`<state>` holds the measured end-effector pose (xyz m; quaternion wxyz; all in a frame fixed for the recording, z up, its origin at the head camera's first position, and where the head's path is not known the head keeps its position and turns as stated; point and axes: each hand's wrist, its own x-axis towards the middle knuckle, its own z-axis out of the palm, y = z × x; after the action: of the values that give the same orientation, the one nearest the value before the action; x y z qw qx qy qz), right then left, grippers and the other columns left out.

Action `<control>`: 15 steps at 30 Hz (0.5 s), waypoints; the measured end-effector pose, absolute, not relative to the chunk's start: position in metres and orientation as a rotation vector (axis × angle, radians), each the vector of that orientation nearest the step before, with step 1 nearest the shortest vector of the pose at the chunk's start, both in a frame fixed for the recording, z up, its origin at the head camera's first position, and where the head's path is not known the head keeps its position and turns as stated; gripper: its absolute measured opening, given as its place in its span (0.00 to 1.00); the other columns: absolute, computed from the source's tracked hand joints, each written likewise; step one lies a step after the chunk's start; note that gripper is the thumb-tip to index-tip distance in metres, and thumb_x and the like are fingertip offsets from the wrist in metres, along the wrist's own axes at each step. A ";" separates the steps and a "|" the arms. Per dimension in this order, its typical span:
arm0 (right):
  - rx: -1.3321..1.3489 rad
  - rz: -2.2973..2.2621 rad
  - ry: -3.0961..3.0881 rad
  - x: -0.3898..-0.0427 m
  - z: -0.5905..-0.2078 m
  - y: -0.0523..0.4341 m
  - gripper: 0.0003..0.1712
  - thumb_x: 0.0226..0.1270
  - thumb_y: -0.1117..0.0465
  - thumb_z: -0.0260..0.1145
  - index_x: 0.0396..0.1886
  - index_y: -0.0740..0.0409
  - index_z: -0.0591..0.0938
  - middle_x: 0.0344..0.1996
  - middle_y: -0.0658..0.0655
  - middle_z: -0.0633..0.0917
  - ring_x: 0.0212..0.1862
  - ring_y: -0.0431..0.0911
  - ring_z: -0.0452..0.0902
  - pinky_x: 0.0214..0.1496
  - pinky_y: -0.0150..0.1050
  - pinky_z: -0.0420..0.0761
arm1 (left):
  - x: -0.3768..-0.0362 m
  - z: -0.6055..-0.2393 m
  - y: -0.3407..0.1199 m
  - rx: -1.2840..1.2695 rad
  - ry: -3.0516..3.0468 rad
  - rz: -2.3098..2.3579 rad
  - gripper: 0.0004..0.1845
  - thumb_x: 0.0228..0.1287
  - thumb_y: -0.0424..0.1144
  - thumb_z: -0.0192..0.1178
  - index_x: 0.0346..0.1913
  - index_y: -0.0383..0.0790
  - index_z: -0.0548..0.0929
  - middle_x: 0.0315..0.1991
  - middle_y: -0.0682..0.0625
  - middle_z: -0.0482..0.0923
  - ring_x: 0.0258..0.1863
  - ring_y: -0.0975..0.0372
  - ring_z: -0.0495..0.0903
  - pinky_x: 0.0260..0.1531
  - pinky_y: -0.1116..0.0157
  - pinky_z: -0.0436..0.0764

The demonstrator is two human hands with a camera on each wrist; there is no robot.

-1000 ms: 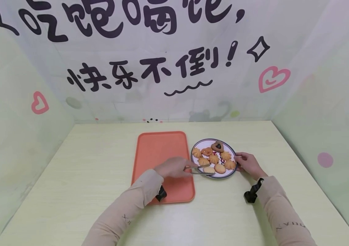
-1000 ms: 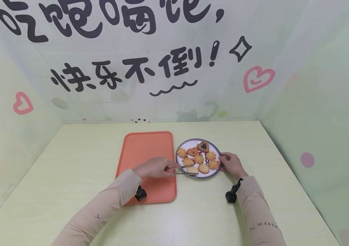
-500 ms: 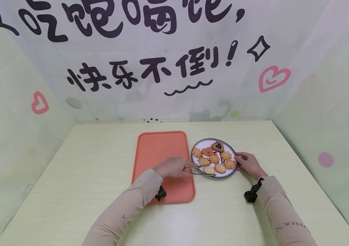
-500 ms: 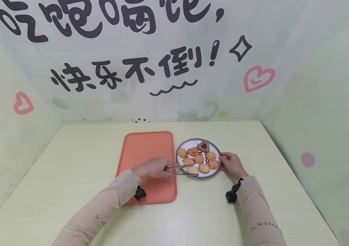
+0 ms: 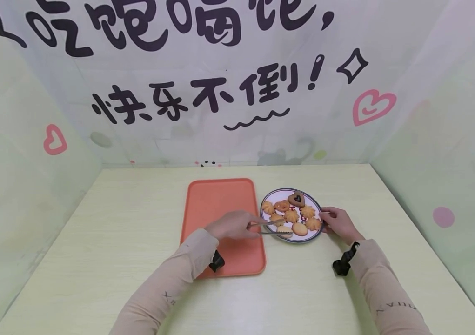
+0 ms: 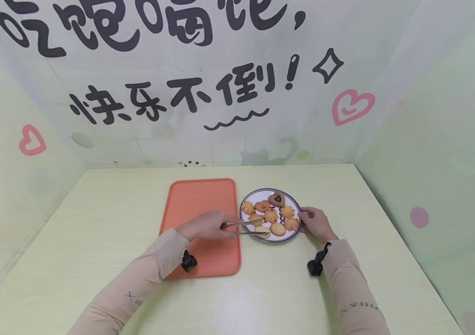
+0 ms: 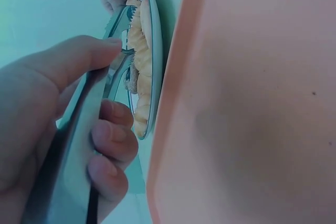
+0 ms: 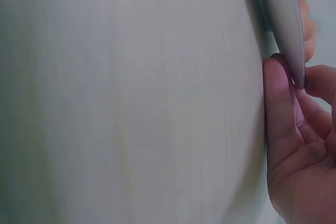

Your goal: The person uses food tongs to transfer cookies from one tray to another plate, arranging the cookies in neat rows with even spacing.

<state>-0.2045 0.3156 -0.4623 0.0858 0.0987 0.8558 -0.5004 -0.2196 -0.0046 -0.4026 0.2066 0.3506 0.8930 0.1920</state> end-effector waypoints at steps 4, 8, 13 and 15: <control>0.297 -1.519 2.532 -0.205 -0.463 0.315 0.26 0.68 0.58 0.50 0.60 0.72 0.63 0.40 0.65 0.75 0.29 0.39 0.74 0.29 0.32 0.77 | -0.219 -0.404 -0.004 1.004 2.481 0.505 0.23 0.57 0.47 0.58 0.58 0.59 0.72 0.10 0.56 0.56 0.09 0.66 0.57 0.13 0.70 0.61; 0.300 -1.545 2.511 -0.205 -0.463 0.315 0.26 0.68 0.59 0.50 0.59 0.72 0.63 0.38 0.63 0.75 0.28 0.38 0.74 0.29 0.32 0.77 | -0.217 -0.405 -0.004 1.017 2.485 0.471 0.23 0.58 0.47 0.58 0.58 0.59 0.72 0.09 0.56 0.55 0.09 0.66 0.57 0.14 0.70 0.61; 0.294 -1.531 2.521 -0.205 -0.463 0.315 0.26 0.68 0.59 0.50 0.60 0.72 0.63 0.39 0.65 0.75 0.29 0.39 0.74 0.29 0.33 0.77 | -0.217 -0.404 -0.005 1.010 2.479 0.491 0.23 0.58 0.48 0.57 0.58 0.59 0.72 0.10 0.56 0.56 0.10 0.66 0.57 0.15 0.69 0.61; 0.293 -1.523 2.523 -0.205 -0.463 0.315 0.26 0.68 0.59 0.50 0.60 0.72 0.63 0.40 0.65 0.75 0.29 0.39 0.74 0.29 0.33 0.77 | -0.217 -0.403 -0.007 1.011 2.470 0.523 0.23 0.57 0.48 0.57 0.58 0.59 0.72 0.11 0.56 0.56 0.11 0.66 0.57 0.15 0.69 0.61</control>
<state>-0.2046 0.3153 -0.4629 0.0898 0.0984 0.8486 -0.5120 -0.2171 -0.0071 -0.4034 0.2093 0.3634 0.8881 0.1881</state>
